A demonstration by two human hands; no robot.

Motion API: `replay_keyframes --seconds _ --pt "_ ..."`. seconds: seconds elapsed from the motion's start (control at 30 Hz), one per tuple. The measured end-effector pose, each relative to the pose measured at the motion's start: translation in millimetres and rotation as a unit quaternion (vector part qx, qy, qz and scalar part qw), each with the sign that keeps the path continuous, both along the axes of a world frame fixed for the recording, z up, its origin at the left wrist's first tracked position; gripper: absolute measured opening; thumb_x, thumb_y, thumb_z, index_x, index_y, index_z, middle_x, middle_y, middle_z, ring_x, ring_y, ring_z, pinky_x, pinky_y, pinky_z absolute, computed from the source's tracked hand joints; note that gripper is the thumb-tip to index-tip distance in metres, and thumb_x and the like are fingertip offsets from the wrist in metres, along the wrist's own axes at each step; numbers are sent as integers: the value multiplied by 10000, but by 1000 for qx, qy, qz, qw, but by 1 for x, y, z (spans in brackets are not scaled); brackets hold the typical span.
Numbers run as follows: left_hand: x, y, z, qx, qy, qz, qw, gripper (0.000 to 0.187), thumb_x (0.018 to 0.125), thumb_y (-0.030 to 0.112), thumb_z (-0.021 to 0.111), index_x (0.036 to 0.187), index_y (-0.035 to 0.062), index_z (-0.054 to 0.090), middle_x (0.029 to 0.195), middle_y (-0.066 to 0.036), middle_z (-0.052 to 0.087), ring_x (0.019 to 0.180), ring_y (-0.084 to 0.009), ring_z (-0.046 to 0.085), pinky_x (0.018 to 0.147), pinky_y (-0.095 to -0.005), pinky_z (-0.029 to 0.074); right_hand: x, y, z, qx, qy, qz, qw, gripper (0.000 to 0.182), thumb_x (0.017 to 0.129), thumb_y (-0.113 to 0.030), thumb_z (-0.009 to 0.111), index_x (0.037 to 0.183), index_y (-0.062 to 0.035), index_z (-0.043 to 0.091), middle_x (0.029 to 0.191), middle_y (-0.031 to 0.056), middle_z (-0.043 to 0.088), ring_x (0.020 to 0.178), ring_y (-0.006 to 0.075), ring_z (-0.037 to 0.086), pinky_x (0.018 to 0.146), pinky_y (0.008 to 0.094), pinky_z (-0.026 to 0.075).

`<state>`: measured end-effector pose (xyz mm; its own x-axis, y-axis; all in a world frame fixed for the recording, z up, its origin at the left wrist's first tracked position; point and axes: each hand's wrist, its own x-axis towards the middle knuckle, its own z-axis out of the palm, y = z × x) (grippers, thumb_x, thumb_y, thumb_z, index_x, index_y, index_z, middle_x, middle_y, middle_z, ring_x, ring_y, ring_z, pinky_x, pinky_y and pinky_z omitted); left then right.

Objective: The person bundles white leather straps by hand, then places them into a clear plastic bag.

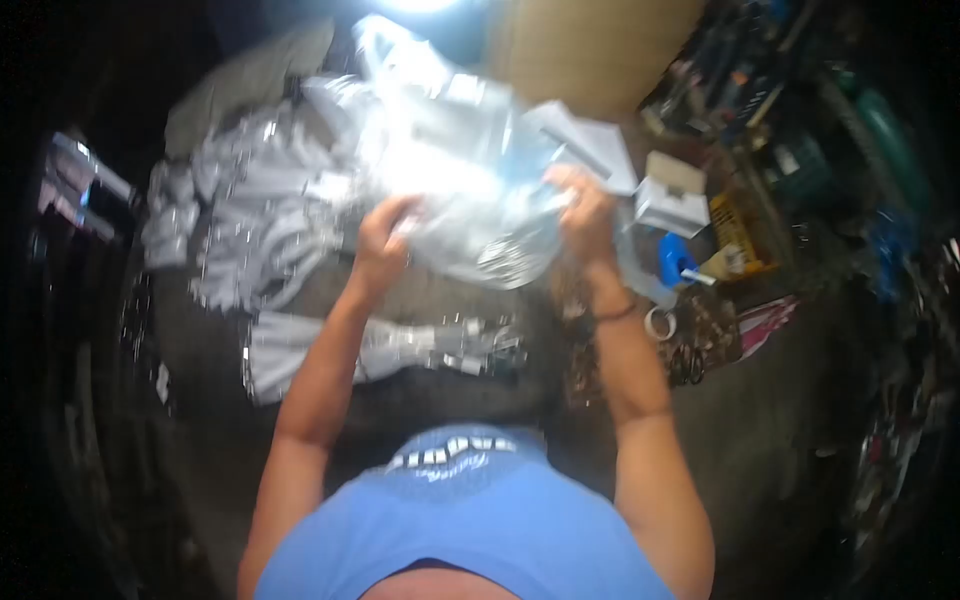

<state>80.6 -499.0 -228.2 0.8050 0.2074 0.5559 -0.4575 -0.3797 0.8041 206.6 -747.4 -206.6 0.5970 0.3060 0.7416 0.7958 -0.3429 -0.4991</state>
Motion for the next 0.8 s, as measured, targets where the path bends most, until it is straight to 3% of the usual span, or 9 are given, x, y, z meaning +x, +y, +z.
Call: replay_keyframes --seconds 0.1,0.23,0.33,0.43,0.5,0.6,0.67,0.7,0.8 --pt "22 -30 35 164 54 -16 985 654 790 211 673 1364 111 374 1377 -202 388 1269 -333 387 1026 -379 341 97 -24 -12 -76 -61 -47 994 381 684 75 405 925 -36 680 967 141 664 952 267 618 885 347 459" --pt "-36 -9 -3 160 85 104 978 418 821 144 639 1213 53 529 1217 -161 539 1133 -284 512 951 -334 404 206 -63 -61 -240 2 -192 952 379 761 -58 433 1049 -145 664 1040 111 651 966 297 609 852 373 466" --pt "-137 -19 -85 -239 297 257 888 207 913 198 550 991 14 603 900 -58 630 819 -131 577 762 -249 450 247 -86 -104 -334 55 -226 914 388 783 -103 450 1131 -146 614 1087 166 618 1036 347 562 879 414 437" --pt "-204 -56 -157 -563 386 288 672 321 921 317 541 1087 42 546 1028 -94 610 924 -184 603 793 -299 489 351 -158 -211 -365 166 -116 909 514 746 -75 533 1258 -109 500 1117 216 590 1048 360 557 917 392 421" --pt "-205 -71 -179 -641 344 289 622 357 911 310 560 1157 64 481 1175 -118 541 1062 -222 549 876 -349 458 305 -140 -179 -343 321 -28 882 480 758 -94 552 1236 -70 515 1141 211 577 1065 354 550 922 374 417" --pt "-189 -78 -198 -689 232 293 621 377 907 280 568 1196 80 430 1221 -108 492 1155 -241 473 943 -409 403 180 -72 -105 -286 39 -225 931 428 786 -96 545 1210 -40 527 1141 212 574 1073 326 552 909 361 418" --pt "-180 -80 -202 -705 209 285 615 357 907 264 565 1186 89 428 1209 -93 487 1169 -243 457 950 -424 391 122 -30 -131 -75 117 -33 990 388 796 -73 529 1179 -14 545 1112 212 583 1060 308 556 903 371 420" --pt "-176 -80 -204 -717 186 275 613 338 908 249 563 1176 98 426 1198 -78 483 1183 -244 441 956 -440 379 50 13 -108 -165 197 -42 966 369 794 -32 538 1160 -55 582 1127 148 590 1077 276 537 937 352 402" --pt "-169 -84 -207 -726 168 274 609 325 903 251 567 1161 111 426 1189 -56 464 1202 -243 409 958 -447 355 -43 78 -148 -244 239 302 890 347 838 -123 580 1177 -46 569 1179 156 575 1118 296 524 952 365 404"
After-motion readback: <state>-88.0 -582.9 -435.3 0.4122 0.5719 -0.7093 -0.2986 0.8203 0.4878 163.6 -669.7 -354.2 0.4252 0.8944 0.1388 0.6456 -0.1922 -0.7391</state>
